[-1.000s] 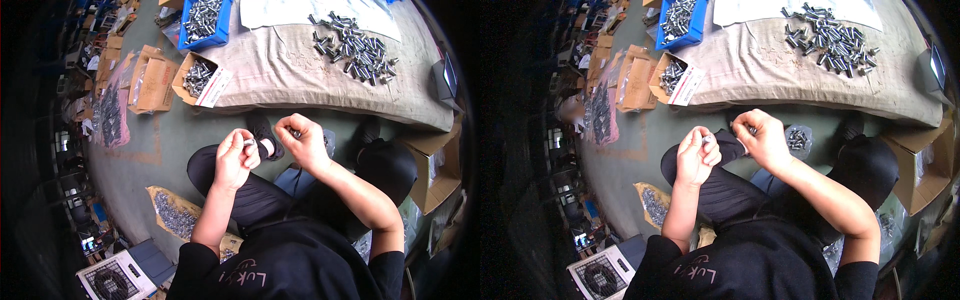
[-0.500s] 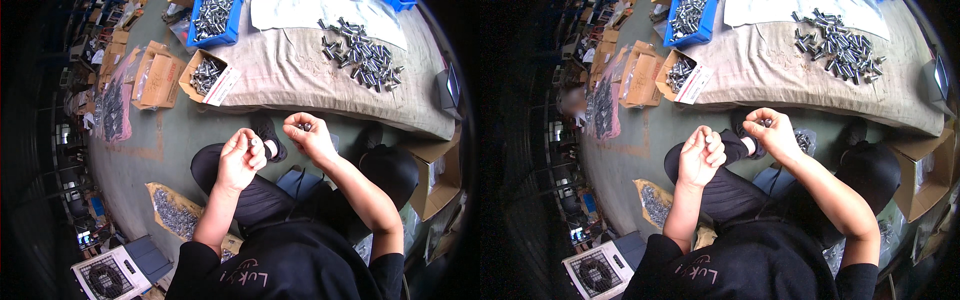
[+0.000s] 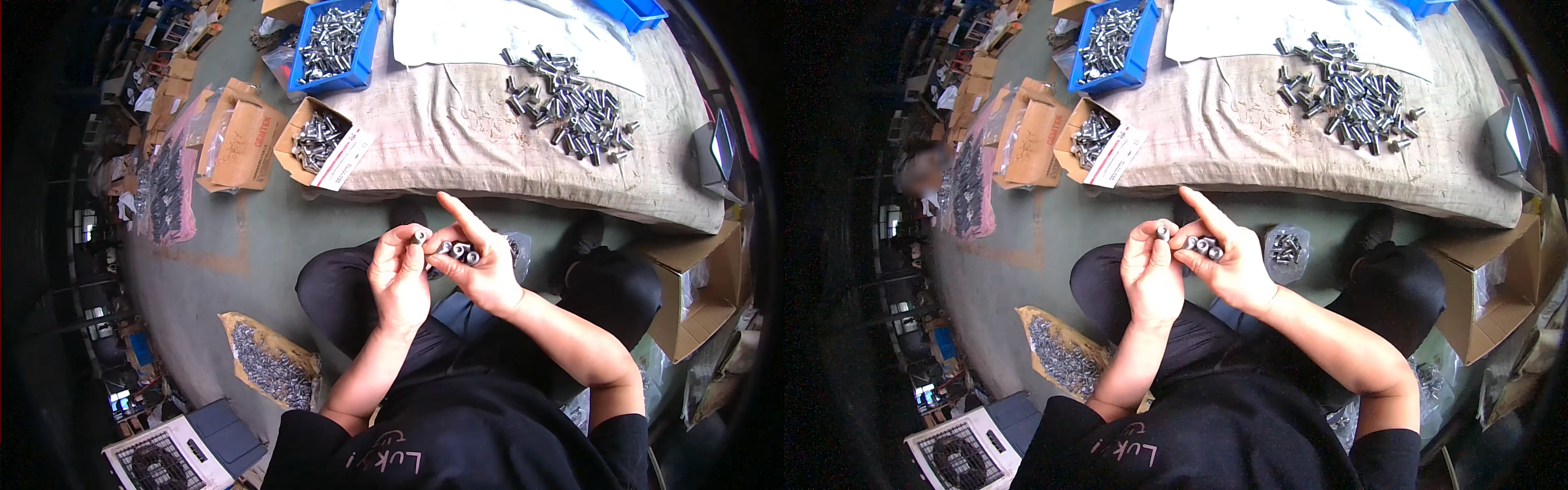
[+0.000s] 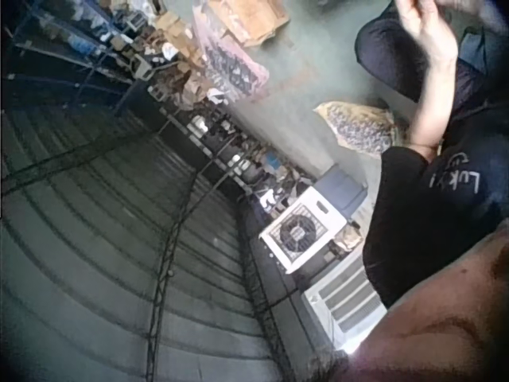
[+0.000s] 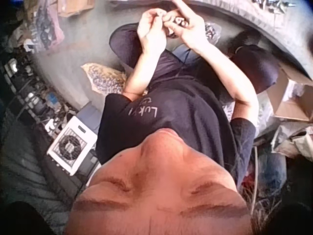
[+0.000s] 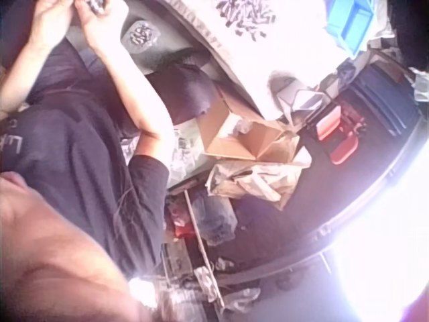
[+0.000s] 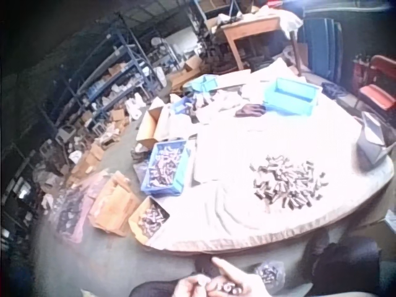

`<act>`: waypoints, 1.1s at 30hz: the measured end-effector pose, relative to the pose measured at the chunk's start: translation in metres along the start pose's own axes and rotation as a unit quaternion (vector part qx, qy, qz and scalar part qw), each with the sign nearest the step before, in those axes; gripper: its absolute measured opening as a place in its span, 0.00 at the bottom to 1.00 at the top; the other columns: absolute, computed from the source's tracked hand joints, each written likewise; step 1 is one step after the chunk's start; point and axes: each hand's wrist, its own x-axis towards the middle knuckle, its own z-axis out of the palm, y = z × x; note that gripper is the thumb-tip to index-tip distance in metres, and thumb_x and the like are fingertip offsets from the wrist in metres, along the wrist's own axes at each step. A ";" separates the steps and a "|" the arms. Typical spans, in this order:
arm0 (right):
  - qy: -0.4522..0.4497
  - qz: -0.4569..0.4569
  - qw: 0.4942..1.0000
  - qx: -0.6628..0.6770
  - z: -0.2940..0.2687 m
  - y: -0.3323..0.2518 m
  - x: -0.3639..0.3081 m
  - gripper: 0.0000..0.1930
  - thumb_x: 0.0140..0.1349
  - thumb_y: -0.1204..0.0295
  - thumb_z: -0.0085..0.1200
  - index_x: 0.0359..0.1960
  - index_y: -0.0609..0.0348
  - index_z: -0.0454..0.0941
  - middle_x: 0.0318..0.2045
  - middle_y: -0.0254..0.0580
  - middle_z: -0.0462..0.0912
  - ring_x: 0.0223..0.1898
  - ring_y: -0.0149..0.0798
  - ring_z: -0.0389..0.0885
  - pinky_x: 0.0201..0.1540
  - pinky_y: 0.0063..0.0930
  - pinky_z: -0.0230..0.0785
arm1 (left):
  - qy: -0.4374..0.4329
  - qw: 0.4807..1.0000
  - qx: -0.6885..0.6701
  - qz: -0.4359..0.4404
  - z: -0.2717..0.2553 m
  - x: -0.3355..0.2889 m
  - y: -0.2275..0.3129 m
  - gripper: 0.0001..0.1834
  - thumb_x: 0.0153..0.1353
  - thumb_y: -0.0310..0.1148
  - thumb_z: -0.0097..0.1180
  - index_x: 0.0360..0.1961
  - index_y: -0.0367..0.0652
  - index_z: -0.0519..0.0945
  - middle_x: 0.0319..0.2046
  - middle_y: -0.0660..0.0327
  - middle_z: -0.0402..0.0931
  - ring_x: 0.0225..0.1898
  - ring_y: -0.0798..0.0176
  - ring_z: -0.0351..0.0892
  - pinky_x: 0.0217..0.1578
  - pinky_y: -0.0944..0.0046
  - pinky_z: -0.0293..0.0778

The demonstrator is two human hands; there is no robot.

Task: The person picks up metal parts from the table and assembles them together by hand.

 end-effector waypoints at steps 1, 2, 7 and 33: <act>0.010 -0.033 0.997 -0.068 0.001 -0.002 0.000 0.34 0.50 0.82 0.55 0.60 0.59 0.56 0.28 0.35 0.78 0.33 0.23 0.73 0.41 0.19 0.67 | 0.002 1.000 -0.019 0.018 0.002 0.001 -0.002 0.10 0.60 0.23 0.45 0.43 0.38 0.69 0.38 0.58 0.70 0.40 0.66 0.70 0.46 0.67 0.66; 0.007 -0.051 0.993 -0.106 0.000 -0.002 0.001 0.35 0.49 0.82 0.57 0.60 0.62 0.55 0.30 0.36 0.78 0.32 0.25 0.74 0.39 0.20 0.68 | -0.003 0.999 -0.034 0.013 0.002 0.002 -0.004 0.08 0.61 0.25 0.43 0.42 0.39 0.69 0.39 0.58 0.70 0.40 0.66 0.70 0.45 0.66 0.67; 0.047 -0.080 0.980 -0.174 0.004 0.004 0.007 0.33 0.47 0.79 0.59 0.58 0.58 0.60 0.28 0.37 0.79 0.31 0.27 0.77 0.38 0.21 0.69 | 0.027 0.997 -0.067 -0.002 0.001 0.006 -0.012 0.08 0.63 0.28 0.40 0.42 0.40 0.68 0.40 0.58 0.70 0.41 0.66 0.70 0.43 0.65 0.69; 0.156 0.041 0.969 0.186 -0.040 0.018 0.058 0.18 0.58 0.66 0.52 0.47 0.63 0.68 0.41 0.42 0.75 0.41 0.33 0.74 0.46 0.23 0.66 | 0.050 0.876 0.356 0.320 0.068 0.060 -0.036 0.15 0.57 0.23 0.41 0.47 0.34 0.69 0.49 0.47 0.67 0.52 0.48 0.67 0.52 0.59 0.63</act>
